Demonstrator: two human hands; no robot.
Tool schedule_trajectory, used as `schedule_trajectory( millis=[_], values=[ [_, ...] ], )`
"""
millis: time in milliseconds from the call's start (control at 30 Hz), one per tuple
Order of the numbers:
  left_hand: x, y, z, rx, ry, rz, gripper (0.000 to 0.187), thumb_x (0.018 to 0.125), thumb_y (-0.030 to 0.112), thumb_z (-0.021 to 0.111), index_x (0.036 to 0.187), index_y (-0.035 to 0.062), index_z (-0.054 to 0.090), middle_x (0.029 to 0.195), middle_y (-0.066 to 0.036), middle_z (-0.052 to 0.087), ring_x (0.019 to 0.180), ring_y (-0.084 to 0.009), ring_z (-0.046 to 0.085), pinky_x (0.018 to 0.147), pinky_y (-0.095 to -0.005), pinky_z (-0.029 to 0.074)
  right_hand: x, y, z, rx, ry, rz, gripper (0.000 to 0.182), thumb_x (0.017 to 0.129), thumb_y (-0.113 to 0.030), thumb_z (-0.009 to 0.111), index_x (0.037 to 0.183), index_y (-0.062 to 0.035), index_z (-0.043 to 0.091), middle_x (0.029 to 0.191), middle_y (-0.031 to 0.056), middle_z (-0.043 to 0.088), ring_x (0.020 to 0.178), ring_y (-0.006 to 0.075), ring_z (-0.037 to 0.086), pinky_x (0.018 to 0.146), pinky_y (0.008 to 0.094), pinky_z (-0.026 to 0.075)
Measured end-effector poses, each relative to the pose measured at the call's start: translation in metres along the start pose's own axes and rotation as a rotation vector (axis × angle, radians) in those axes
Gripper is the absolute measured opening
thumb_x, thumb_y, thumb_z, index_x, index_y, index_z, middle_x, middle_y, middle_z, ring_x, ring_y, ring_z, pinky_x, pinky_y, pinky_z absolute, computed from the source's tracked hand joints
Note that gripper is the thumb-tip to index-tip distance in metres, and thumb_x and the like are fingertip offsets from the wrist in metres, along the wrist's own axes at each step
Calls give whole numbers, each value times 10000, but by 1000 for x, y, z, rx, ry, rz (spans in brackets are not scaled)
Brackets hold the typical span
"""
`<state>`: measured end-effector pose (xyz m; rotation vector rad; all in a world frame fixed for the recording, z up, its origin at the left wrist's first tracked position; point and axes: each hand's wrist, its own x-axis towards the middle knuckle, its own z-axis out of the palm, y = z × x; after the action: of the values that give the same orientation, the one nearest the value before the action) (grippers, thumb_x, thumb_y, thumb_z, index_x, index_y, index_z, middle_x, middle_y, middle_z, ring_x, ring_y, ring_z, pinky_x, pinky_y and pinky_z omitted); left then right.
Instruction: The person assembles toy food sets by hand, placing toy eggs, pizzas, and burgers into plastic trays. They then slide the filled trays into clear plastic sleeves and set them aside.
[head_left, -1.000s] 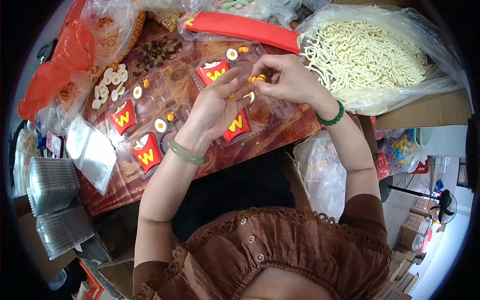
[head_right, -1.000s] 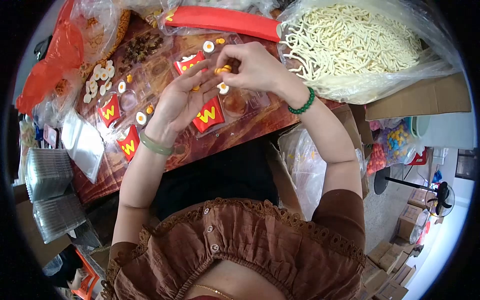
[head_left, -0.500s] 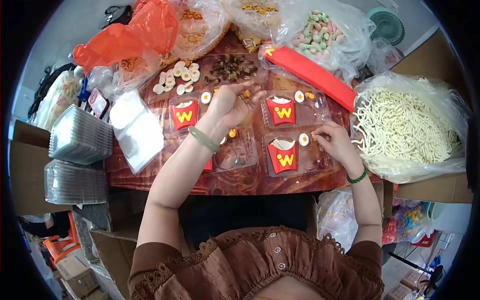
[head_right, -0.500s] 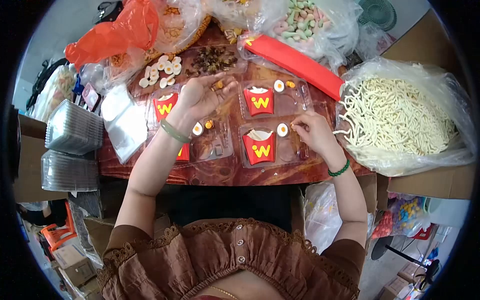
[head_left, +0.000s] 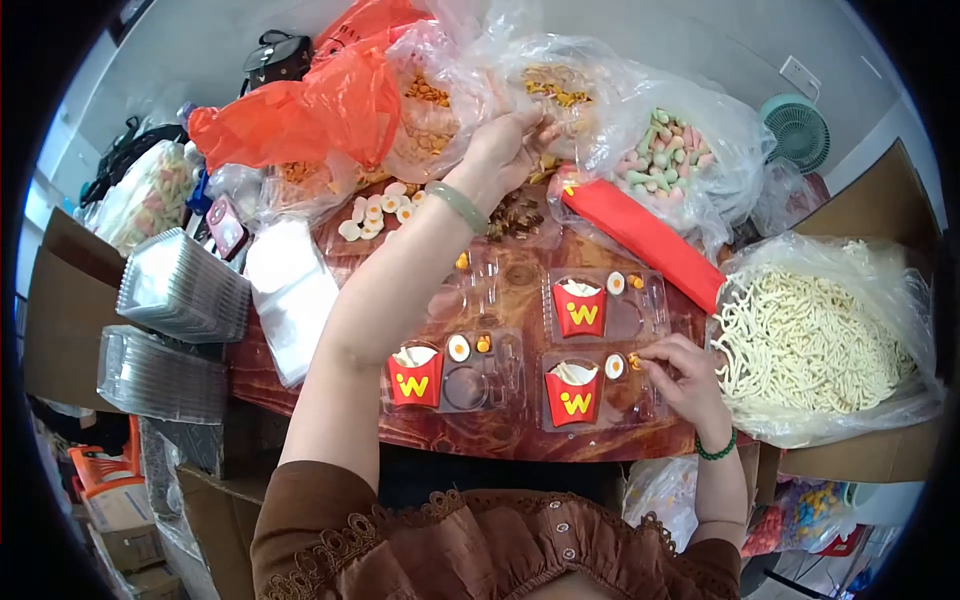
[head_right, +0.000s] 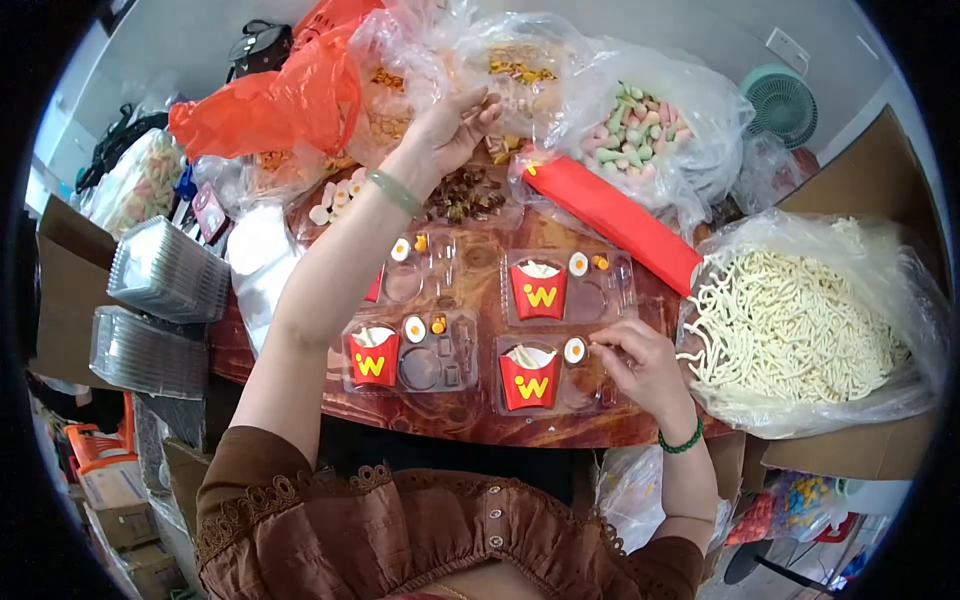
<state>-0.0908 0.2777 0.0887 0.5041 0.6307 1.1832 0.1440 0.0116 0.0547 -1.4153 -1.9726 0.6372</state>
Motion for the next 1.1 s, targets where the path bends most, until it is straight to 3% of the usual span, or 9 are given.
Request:
schedule_trajectory(
  millis=[200,300,367,500,633,800,867,933,1100],
  values=[
    [31,60,-73,174,341,130,252,934,231,576,938,-20,557,737,-66,555,582,-174,541,484,-270,466,-3,13,3,11,-32,-33,135,786,-43,697,916,-25,666,857,98,655,760,202,636,618,277,482],
    [50,99,-70,98,460,170,225,963,154,436,990,-21,576,808,-112,597,637,-226,588,479,-367,460,9,4,8,21,-93,-41,133,778,-30,696,907,-21,665,840,92,654,740,196,629,605,282,478],
    [50,119,-82,313,185,311,249,896,78,392,1032,-26,572,849,-128,611,719,-241,633,513,-375,491,19,-3,14,23,-99,-61,120,774,-20,692,891,-17,665,811,81,649,689,173,606,561,269,454],
    [67,146,-99,669,188,277,245,852,55,446,1034,-9,597,853,-78,620,675,-214,642,588,-310,540,28,-13,19,-1,-155,-50,118,765,-8,685,881,-13,662,798,83,645,687,189,609,583,281,463],
    [-33,141,-101,491,101,825,170,827,90,621,947,-29,639,719,-67,625,565,-110,569,499,-234,464,23,-13,22,-7,-118,-94,119,758,2,683,874,-16,661,783,78,637,644,169,595,545,268,445],
    [-36,183,-268,517,664,835,182,811,104,631,918,-42,646,796,-95,676,665,-136,628,585,-285,504,26,-28,26,-10,-188,39,129,743,12,688,867,-18,669,780,85,634,657,179,603,555,277,459],
    [-5,196,-324,1012,866,744,229,765,164,667,873,-36,643,798,-113,686,694,-214,660,611,-338,510,32,-35,31,-21,-208,40,132,740,14,689,867,-18,670,782,86,636,662,184,606,556,278,460],
    [30,200,-350,1429,787,960,262,735,216,673,871,-7,661,809,-119,698,768,-301,675,663,-376,515,39,-40,35,-39,-201,-68,135,734,19,690,862,-17,670,785,91,640,680,198,615,569,284,467],
    [70,183,-368,2665,590,2,670,806,523,507,1370,177,406,1428,-99,400,1291,-237,416,1043,-360,351,42,-57,36,-84,-195,15,144,726,17,700,862,-21,672,765,87,636,677,196,609,575,283,459]
  ],
)
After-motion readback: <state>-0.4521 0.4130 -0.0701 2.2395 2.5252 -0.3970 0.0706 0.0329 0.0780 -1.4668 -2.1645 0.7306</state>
